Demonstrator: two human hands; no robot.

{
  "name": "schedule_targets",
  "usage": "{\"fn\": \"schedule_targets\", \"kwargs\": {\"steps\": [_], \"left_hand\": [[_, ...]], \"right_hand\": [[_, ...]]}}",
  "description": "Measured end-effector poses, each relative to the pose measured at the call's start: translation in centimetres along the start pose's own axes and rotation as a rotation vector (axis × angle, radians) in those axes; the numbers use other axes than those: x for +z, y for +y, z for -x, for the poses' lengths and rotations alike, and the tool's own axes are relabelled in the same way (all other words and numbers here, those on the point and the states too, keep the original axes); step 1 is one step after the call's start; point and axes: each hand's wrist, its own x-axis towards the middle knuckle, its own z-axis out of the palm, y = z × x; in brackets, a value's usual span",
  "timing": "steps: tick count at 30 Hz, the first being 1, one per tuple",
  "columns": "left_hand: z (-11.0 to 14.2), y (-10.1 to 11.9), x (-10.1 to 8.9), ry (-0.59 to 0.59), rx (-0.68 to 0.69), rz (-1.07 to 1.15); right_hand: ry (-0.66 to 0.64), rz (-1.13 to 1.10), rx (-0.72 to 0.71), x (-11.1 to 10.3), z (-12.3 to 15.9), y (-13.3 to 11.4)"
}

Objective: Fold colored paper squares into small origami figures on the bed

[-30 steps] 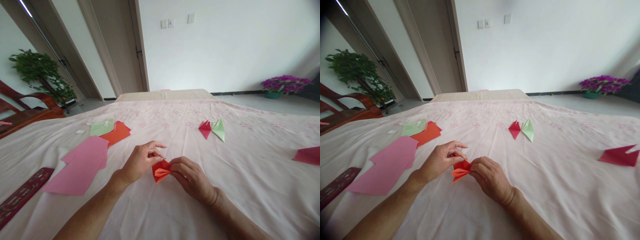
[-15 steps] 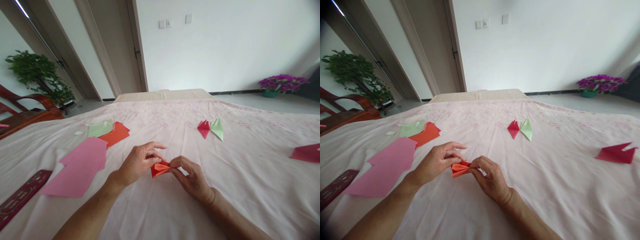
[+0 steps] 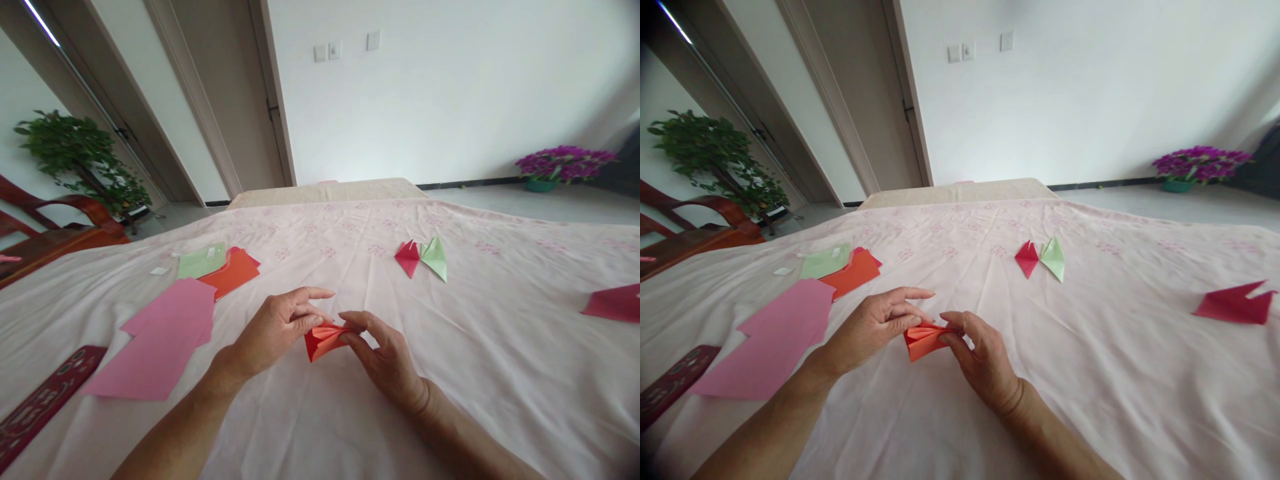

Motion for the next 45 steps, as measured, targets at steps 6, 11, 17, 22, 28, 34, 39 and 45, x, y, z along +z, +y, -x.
{"fn": "schedule_targets", "kwargs": {"steps": [6,11,17,22,28,34,39,45], "left_hand": [[-0.1,-0.1,0.0,0.016,0.002,-0.008],[-0.1,0.2,-0.1,-0.001,0.012,0.005],[0.3,0.6,-0.5,-0.086,0.009,0.013],[0.1,0.5,0.2,0.032,0.033,-0.177],[0.1,0.2,0.7,0.148,0.075,-0.142],[0.1,0.1,0.8,0.169,0.100,-0.180],[0.2,0.5,0.8,0.138,0.136,-0.208],[0.2,0.3,0.9,0.130,0.156,-0.221]], "right_hand": [[-0.049,-0.009,0.020,-0.2,-0.3,-0.5],[-0.044,-0.036,0.065,-0.3,-0.3,-0.8],[-0.052,-0.049,0.105,-0.4,-0.4,-0.8],[-0.042,-0.076,0.109,-0.5,-0.4,-1.0],[-0.018,-0.075,0.087,-0.6,-0.4,-1.1],[-0.029,-0.103,0.050,-0.5,-0.5,-1.1],[-0.047,-0.114,0.048,-0.5,-0.6,-1.4],[-0.006,-0.103,0.048,-0.5,-0.8,-1.8]]}}
